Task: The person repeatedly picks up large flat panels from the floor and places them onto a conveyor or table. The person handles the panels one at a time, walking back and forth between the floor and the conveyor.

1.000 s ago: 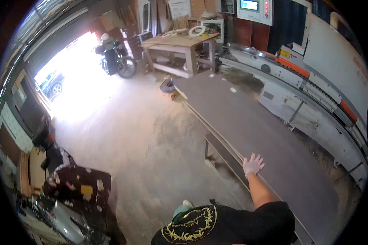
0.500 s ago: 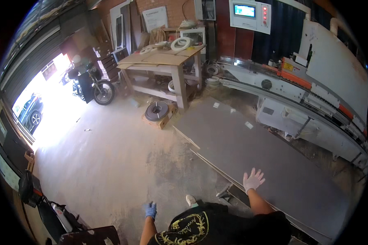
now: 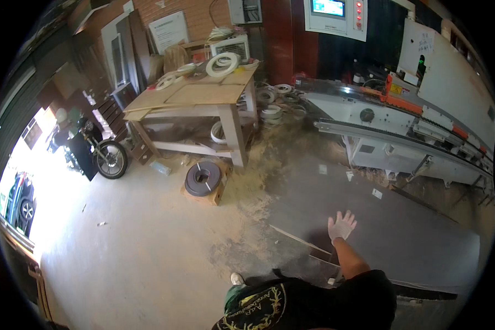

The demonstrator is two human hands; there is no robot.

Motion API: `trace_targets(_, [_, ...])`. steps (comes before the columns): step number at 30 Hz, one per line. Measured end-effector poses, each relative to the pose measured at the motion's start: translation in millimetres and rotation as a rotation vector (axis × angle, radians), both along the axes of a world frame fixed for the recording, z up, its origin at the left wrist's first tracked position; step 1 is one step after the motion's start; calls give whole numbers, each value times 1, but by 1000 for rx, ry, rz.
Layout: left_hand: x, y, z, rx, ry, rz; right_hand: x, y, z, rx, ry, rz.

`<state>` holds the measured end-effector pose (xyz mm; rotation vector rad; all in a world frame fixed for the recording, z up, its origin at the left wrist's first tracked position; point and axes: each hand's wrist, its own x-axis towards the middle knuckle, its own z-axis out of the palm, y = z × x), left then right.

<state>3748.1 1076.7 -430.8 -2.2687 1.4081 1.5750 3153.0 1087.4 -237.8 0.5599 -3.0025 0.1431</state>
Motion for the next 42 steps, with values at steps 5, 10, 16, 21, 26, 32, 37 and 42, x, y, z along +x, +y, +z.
trace_targets(5, [46,-203,13,-67,-99,-232,15,-41,10,66,-34,-189])
trace_targets(10, [13,-444,8,-218,-224,-555,35,-85,-28,90,-23,-308])
trace_targets(16, [-130,-626,-23,-523,442,-48,45,-153,-9,35,-94,-322])
trace_targets(21, [-301,-581,-23,116,449,-496,32,-200,-23,67,-121,-443])
trace_targets(26, [-399,-576,-31,87,389,-1125,-5,-293,-34,8,-103,-466])
trace_targets(32, [-494,-686,-31,-146,355,-1348,-123,-371,-26,-570,-276,-236])
trace_targets(37, [-564,-782,-45,-238,71,-1742,-292,-415,28,-423,216,-242])
trace_targets(42, [-622,-851,-72,-230,194,-1622,-407,-433,52,-117,264,-209])
